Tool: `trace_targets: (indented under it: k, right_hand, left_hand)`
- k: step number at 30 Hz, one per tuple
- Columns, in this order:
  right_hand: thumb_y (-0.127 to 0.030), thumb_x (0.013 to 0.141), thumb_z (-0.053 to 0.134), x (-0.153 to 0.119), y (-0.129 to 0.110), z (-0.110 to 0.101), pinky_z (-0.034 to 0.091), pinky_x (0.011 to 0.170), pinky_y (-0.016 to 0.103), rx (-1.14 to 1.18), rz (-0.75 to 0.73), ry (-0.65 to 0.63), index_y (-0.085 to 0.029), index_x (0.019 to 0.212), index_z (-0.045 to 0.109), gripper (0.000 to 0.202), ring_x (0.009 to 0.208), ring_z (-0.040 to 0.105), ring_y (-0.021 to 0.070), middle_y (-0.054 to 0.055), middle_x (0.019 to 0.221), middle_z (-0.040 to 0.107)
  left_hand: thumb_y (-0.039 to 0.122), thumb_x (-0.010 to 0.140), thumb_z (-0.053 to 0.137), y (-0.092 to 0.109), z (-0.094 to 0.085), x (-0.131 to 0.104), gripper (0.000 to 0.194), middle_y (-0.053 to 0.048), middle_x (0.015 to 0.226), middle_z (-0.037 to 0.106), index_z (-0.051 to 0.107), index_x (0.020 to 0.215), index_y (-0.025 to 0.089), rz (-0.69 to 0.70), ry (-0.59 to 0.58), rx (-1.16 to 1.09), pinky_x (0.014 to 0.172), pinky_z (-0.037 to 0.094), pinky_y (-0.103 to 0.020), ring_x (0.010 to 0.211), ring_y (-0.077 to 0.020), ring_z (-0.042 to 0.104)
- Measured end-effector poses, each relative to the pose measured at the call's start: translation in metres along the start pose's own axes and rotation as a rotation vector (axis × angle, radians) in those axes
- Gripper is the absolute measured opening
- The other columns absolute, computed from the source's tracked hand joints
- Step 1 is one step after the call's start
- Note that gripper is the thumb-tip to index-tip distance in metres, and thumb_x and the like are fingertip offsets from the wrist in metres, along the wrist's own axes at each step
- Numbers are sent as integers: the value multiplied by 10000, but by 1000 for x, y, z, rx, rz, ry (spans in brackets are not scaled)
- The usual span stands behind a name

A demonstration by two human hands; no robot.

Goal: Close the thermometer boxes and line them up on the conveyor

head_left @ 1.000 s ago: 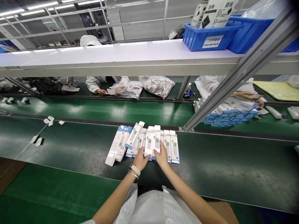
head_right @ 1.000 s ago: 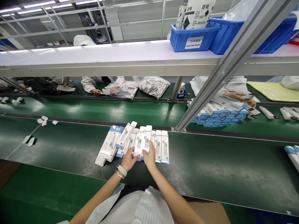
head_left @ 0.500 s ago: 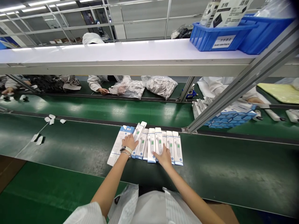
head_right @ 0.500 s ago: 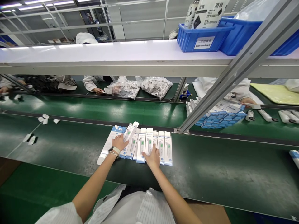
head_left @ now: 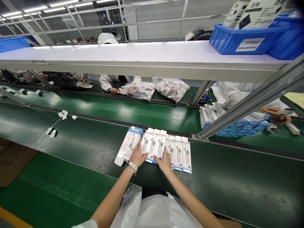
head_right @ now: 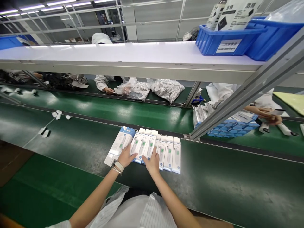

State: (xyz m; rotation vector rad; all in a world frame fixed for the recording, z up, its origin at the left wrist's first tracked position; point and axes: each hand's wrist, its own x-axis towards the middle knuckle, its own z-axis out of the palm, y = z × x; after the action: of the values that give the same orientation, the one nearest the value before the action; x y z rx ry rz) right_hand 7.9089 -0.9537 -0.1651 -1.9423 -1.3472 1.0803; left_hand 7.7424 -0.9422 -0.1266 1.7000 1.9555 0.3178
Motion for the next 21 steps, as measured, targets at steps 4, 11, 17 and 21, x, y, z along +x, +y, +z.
trace_targets:
  k: [4,11,17,21]
  right_hand:
    - [-516,685,532,4,8,0,332,977,476,69,9,33,-102,1335,306,803,1210,389,360,195,1293,410]
    - [-538,739,464,2,20,-25,326,1001,460,195,39,77,-118,1343,280,759,1209,395,335,191,1368,311]
    - [-542,708,550,-15,-8,-42,304,1010,484,383,-18,70,-187,1314,330,736,1220,393,317,158,1373,341]
    - [-531,591,707,-32,-49,-62,236,1062,456,722,-316,-402,-252,1349,303,903,1299,311,275,100,1429,314]
  left_hand:
    - [459,835,395,-16,-18,8,662,-204,1386,305,291,1351,58,-94,139,120,1014,251,-439,1248,-362,295]
    - [517,630,627,-63,-36,35,844,-202,1285,433,346,1298,84,-274,67,193,894,375,-428,1142,-380,426]
    - [476,700,588,-46,-68,11,810,-164,1343,370,244,1341,122,-154,157,48,1011,300,-374,1255,-290,339]
    - [413,656,690,13,-81,-38,842,-114,1396,331,250,1342,206,223,-118,-465,1023,329,-359,1229,-255,391]
